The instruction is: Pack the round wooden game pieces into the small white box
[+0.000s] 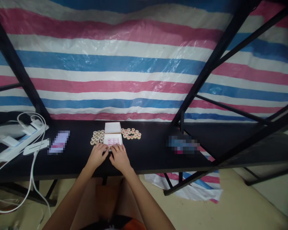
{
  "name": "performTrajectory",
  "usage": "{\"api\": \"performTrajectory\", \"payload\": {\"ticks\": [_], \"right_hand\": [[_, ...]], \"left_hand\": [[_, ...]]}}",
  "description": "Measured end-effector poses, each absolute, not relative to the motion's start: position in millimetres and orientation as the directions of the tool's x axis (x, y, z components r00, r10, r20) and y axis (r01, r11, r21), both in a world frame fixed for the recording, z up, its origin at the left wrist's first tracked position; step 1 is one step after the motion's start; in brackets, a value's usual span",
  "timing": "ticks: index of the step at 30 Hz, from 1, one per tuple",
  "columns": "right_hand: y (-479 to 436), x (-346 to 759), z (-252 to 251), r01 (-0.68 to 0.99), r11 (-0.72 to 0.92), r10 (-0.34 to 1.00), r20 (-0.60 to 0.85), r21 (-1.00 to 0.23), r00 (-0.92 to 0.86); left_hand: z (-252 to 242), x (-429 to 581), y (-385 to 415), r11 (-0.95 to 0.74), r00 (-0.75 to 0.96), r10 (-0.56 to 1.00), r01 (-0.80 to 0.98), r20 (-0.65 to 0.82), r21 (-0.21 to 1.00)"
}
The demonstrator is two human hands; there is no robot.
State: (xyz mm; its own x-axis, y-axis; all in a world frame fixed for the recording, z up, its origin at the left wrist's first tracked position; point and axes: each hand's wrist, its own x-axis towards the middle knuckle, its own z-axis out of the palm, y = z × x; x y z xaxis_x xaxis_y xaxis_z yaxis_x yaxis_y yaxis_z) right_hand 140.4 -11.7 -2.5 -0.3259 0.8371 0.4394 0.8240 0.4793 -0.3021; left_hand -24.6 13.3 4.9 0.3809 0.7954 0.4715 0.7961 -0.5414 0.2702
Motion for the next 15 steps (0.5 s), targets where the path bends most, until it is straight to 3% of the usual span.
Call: {"api": "performTrajectory", "payload": {"ticks": [5, 15], "right_hand": [[-11.1, 140.2, -3.2, 0.830, 0.482, 0.834, 0.439, -0.282, -0.335], [-9.6, 141.6, -8.2, 0.826, 0.492, 0.826, 0.449, -0.277, -0.341]], "left_hand": [[2.6, -25.3, 15.4, -0.576, 0.415, 0.771, 0.779, 0.483, 0.250], [2.5, -23.2, 10.8, -0.458, 0.321, 0.798, 0.873, 0.511, 0.167]]}}
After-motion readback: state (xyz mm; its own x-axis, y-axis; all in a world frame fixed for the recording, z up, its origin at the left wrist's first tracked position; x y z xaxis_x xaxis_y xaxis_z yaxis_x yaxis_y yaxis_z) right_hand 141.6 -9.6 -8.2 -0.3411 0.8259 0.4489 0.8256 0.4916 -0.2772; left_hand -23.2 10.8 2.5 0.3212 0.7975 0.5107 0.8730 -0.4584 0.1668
